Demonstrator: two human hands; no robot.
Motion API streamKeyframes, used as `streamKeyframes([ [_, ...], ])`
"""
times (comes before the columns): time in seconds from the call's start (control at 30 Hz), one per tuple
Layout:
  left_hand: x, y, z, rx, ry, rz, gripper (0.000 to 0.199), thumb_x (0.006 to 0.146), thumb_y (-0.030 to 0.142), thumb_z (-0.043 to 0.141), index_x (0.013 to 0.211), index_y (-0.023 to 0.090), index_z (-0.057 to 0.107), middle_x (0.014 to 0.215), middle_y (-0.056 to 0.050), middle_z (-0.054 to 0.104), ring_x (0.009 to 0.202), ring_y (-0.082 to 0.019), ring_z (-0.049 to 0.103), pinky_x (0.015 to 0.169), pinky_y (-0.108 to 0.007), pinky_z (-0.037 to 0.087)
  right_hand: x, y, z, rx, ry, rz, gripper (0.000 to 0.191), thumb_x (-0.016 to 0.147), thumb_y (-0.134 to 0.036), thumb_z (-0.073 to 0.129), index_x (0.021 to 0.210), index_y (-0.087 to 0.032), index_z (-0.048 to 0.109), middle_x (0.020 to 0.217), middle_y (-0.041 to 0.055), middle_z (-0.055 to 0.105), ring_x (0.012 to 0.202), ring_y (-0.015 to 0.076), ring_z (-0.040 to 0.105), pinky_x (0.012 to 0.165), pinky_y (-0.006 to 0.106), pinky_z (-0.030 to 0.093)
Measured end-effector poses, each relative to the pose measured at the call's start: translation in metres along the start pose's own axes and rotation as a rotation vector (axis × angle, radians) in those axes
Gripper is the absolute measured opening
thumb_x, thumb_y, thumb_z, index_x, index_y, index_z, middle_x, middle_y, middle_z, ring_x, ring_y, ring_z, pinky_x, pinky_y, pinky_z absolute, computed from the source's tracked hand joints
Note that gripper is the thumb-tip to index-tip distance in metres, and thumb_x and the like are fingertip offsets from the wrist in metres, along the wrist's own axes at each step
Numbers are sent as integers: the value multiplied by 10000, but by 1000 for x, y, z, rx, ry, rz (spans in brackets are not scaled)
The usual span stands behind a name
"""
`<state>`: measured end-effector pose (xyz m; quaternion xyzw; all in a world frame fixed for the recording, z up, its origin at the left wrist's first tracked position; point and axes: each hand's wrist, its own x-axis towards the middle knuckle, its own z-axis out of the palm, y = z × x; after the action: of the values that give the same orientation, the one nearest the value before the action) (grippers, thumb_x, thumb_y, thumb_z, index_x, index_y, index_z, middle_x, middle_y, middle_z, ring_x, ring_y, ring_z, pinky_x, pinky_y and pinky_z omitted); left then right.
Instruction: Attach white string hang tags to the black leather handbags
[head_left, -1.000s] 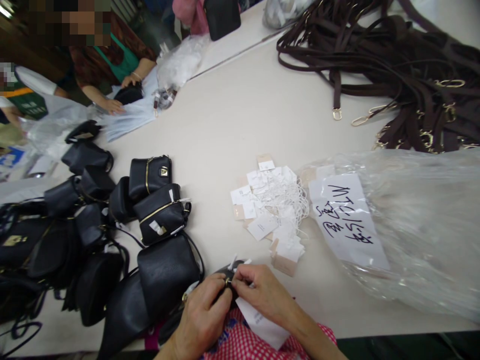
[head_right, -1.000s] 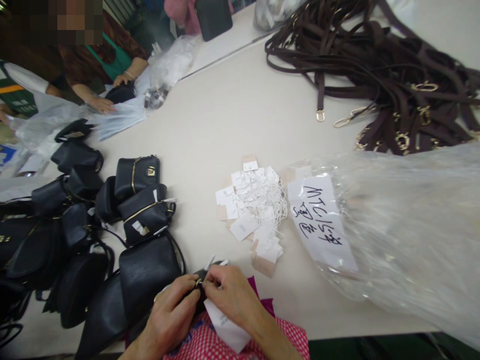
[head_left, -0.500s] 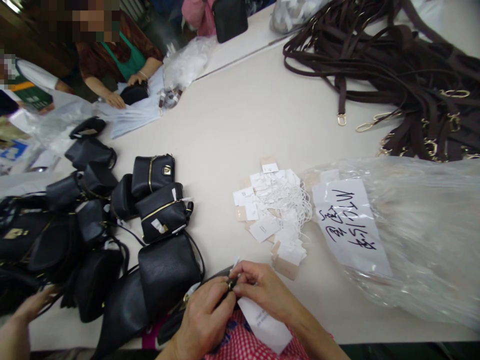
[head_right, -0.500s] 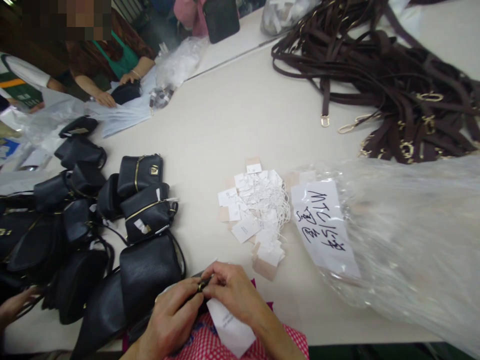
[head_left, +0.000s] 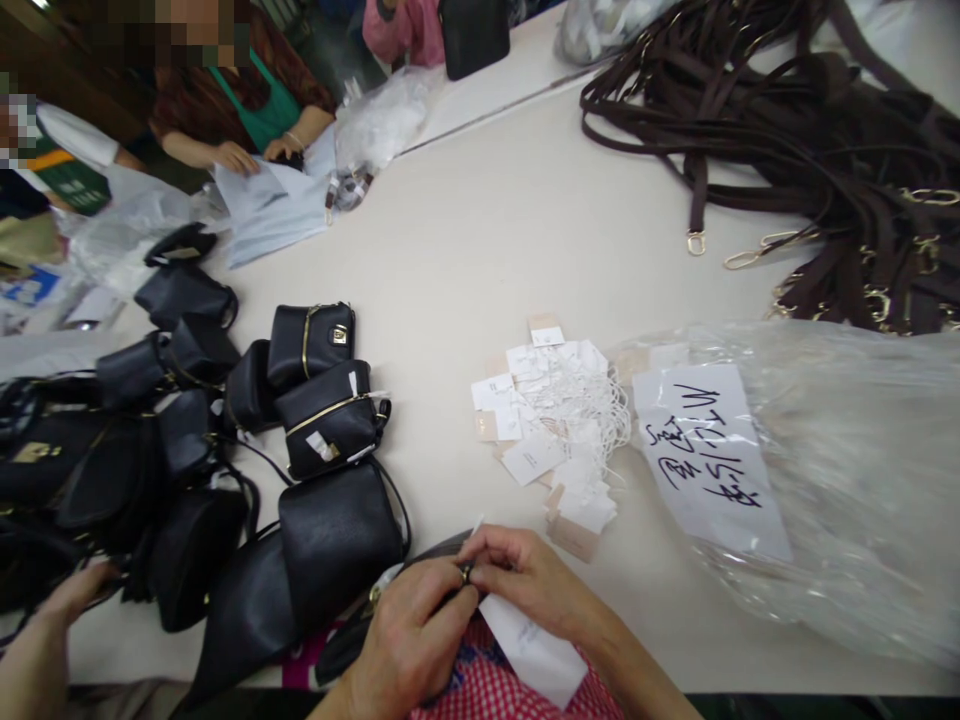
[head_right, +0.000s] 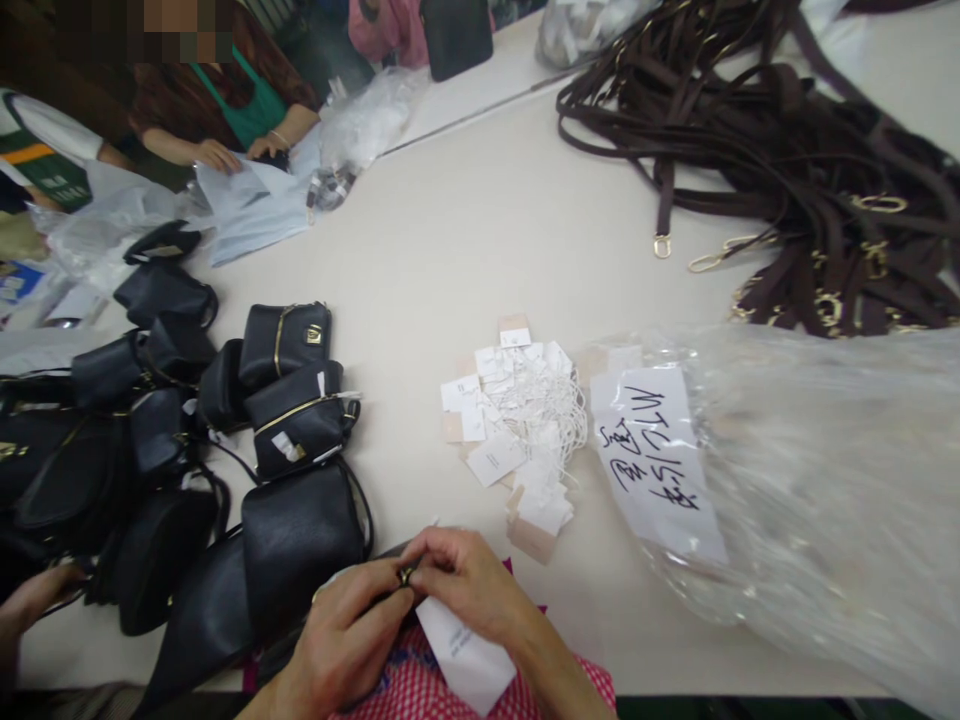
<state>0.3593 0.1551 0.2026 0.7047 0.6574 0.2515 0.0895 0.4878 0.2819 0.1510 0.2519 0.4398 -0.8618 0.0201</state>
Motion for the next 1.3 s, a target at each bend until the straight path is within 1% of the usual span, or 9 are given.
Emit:
streamKeyframes([
  [0.1, 2, 3, -9, -187, -59, -153, 188, 935, 186, 508, 1064, 168, 645, 943, -95, 648, 860, -176, 656, 710, -256, 585, -3, 1, 0, -6, 17, -17, 86, 754, -256, 625, 773, -183, 666, 702, -18, 635, 664, 137, 540, 623, 260, 392],
  [0.23, 11, -1, -22, -424, -109, -653, 194, 946, 188, 463, 1025, 205, 639, 989, -71, 635, 876, -163, 661, 768, -263, 575, -8, -1, 0, -41, -5, -24, 86, 752, -212, 594, 777, -193, 674, 702, -23, 632, 671, 142, 551, 649, 268, 404],
  [0.3, 18, -7, -28, -489, -225, -747, 200, 903, 144, 501, 934, 213, 686, 1049, -65, 637, 947, -172, 655, 845, -277, 550, -9, -3, 1, -38, -11, -17, 85, 749, -219, 595, 763, -193, 674, 703, -20, 632, 679, 146, 561, 654, 271, 408],
  [0.47, 40, -23, -36, -637, -530, -687, 262, 835, 78, 535, 826, 227, 751, 945, -18, 663, 925, -151, 627, 860, -248, 475, -7, -6, 1, -55, -15, -9, 93, 752, -253, 604, 758, -193, 675, 700, -16, 639, 685, 153, 573, 647, 271, 411],
  [0.83, 52, -39, -26, -630, -803, -482, 139, 827, 122, 530, 701, 179, 544, 777, 21, 518, 775, -137, 511, 723, -238, 395, -11, -11, 4, -110, -28, -3, 83, 773, -272, 592, 767, -197, 629, 704, -16, 637, 707, 171, 607, 694, 295, 440],
  [0.93, 47, -34, -27, -462, -784, -498, 132, 914, 172, 433, 838, 186, 540, 832, 1, 543, 778, -151, 511, 738, -268, 406, -12, -12, 5, -252, 32, -52, 113, 824, -281, 547, 828, -210, 635, 744, -1, 656, 740, 184, 605, 718, 316, 439],
  [1.07, 41, -26, -27, -489, -594, -633, 166, 955, 199, 362, 935, 190, 526, 863, -17, 594, 798, -160, 553, 772, -287, 450, -13, -8, 1, -354, 312, -164, 233, 884, -358, 469, 934, -221, 651, 783, 18, 621, 767, 201, 573, 741, 340, 436],
  [1.13, 42, -21, -25, -587, -476, -667, 168, 960, 209, 359, 949, 190, 526, 861, -20, 614, 789, -155, 574, 780, -288, 470, -14, -6, -2, -222, 392, -124, 257, 882, -396, 479, 993, -228, 639, 693, -18, 547, 669, 179, 526, 652, 312, 418],
  [1.3, 50, -11, -20, -859, -323, -684, 201, 968, 309, 427, 878, 186, 557, 1067, -73, 682, 994, -188, 618, 928, -337, 464, -17, -9, -4, 242, 354, -22, 272, 819, -405, 634, 1033, -238, 638, 742, -38, 565, 526, 100, 403, 484, 232, 299],
])
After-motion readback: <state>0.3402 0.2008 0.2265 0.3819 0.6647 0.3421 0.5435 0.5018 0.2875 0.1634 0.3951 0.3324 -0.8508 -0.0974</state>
